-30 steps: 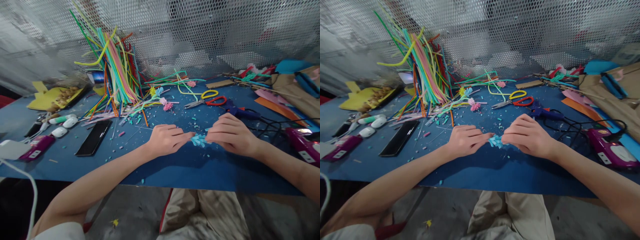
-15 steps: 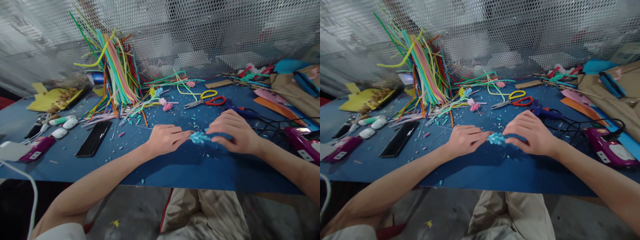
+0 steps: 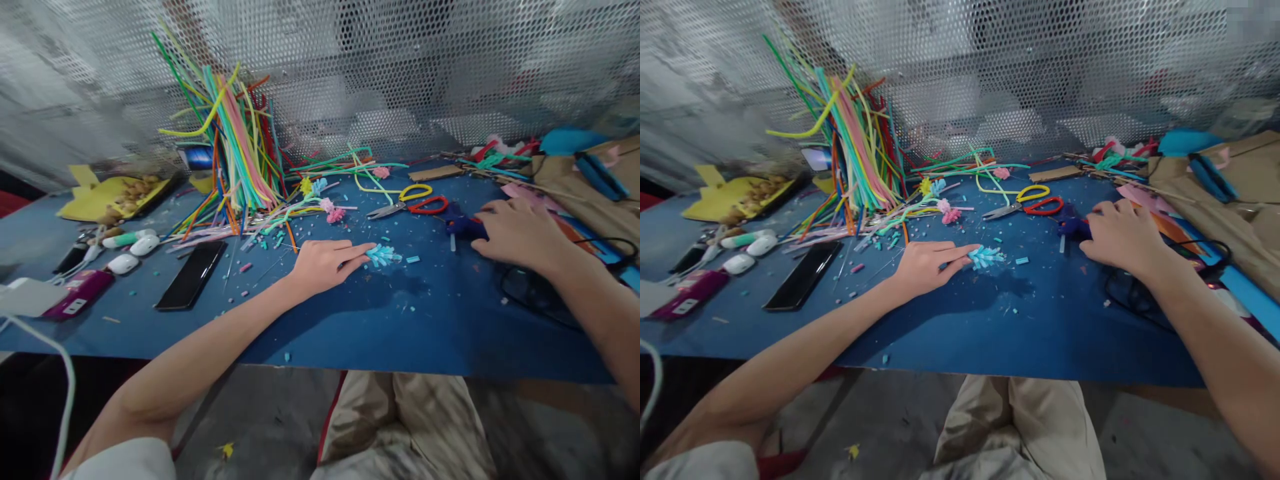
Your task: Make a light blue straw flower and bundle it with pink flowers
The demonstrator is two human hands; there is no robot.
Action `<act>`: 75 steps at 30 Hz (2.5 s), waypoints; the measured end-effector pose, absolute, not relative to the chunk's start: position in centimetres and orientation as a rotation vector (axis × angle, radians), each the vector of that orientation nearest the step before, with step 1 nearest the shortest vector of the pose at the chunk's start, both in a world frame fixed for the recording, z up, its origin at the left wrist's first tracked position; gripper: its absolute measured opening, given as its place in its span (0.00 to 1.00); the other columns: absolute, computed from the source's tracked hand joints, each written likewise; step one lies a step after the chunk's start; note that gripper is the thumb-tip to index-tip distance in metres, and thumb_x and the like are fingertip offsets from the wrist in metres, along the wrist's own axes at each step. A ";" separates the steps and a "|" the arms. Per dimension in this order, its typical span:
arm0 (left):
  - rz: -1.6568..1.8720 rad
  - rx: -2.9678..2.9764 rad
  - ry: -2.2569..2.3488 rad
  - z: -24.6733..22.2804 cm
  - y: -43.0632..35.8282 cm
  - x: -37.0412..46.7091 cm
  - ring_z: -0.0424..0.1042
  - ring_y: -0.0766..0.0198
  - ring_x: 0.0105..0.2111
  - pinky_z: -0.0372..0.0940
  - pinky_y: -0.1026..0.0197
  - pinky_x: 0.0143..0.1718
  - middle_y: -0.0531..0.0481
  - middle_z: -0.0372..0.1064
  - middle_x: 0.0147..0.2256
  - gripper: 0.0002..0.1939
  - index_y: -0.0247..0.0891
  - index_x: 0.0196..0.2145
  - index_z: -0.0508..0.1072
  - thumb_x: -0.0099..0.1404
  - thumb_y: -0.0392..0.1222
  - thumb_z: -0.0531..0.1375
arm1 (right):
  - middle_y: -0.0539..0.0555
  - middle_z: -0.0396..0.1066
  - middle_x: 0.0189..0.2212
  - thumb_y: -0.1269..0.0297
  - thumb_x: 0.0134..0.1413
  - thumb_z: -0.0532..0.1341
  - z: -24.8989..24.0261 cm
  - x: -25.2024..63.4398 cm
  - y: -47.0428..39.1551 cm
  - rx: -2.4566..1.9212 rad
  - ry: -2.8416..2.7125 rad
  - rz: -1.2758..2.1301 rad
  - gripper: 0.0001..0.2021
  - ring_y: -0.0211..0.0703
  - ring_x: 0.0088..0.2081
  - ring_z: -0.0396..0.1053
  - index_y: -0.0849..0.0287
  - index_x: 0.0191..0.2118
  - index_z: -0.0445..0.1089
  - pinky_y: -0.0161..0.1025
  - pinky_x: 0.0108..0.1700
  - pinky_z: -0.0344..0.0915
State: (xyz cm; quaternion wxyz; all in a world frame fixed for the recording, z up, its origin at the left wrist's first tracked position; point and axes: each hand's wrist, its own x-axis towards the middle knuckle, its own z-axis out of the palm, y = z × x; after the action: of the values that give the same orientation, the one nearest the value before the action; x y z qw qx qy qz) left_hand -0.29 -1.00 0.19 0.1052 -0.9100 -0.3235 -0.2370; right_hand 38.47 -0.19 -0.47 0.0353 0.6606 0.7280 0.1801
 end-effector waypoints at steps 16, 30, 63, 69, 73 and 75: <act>-0.816 -2.694 -1.035 -0.2 -0.4 -0.5 0.72 0.68 0.27 0.58 0.65 0.29 0.53 0.75 0.28 0.18 0.52 0.56 0.77 0.75 0.53 0.54 | 0.63 0.74 0.46 0.54 0.54 0.59 1.0 36.2 0.6 2.485 2.585 0.651 0.20 0.55 0.43 0.70 0.60 0.50 0.68 0.44 0.39 0.61; -0.892 -2.598 -1.013 -0.1 -0.7 -0.2 0.74 0.71 0.25 0.54 0.65 0.24 0.56 0.79 0.28 0.15 0.53 0.50 0.81 0.74 0.53 0.57 | 0.56 0.71 0.33 0.51 0.58 0.61 -0.5 34.3 0.5 2.160 3.167 0.279 0.14 0.45 0.30 0.64 0.57 0.41 0.65 0.40 0.34 0.57; -0.973 -2.959 -1.210 -1.1 -0.1 0.0 0.77 0.62 0.38 0.70 0.61 0.43 0.45 0.79 0.39 0.17 0.34 0.53 0.76 0.76 0.45 0.54 | 0.58 0.80 0.43 0.63 0.60 0.60 3.7 34.3 -2.4 1.044 3.533 0.636 0.12 0.47 0.35 0.78 0.55 0.49 0.69 0.38 0.29 0.63; -0.999 -3.012 -1.210 -0.9 -0.1 -0.1 0.79 0.61 0.40 0.71 0.61 0.45 0.45 0.80 0.42 0.15 0.36 0.50 0.77 0.75 0.46 0.56 | 0.58 0.80 0.44 0.63 0.61 0.60 2.4 33.0 -2.1 0.894 3.527 0.638 0.14 0.50 0.38 0.80 0.53 0.51 0.66 0.41 0.34 0.69; -0.924 -3.041 -1.172 -0.7 -0.1 -0.4 0.79 0.61 0.40 0.71 0.62 0.43 0.46 0.80 0.40 0.17 0.36 0.51 0.76 0.76 0.46 0.53 | 0.60 0.79 0.44 0.64 0.59 0.61 1.2 33.5 -2.0 0.898 3.613 0.286 0.17 0.48 0.38 0.79 0.55 0.54 0.66 0.39 0.34 0.70; -0.880 -3.023 -1.186 -0.6 -0.1 -0.5 0.79 0.62 0.40 0.70 0.62 0.43 0.47 0.80 0.39 0.17 0.38 0.51 0.77 0.77 0.47 0.52 | 0.59 0.79 0.44 0.64 0.58 0.63 1.1 33.8 -2.2 0.948 3.604 0.150 0.17 0.47 0.38 0.79 0.54 0.53 0.67 0.39 0.33 0.69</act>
State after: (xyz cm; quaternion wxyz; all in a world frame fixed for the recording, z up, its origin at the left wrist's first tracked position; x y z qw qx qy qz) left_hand -0.46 -0.09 -0.63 -0.1110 -0.8929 -0.3504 -0.2600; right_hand 33.83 -2.18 1.07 -0.2896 0.2432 0.9249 0.0384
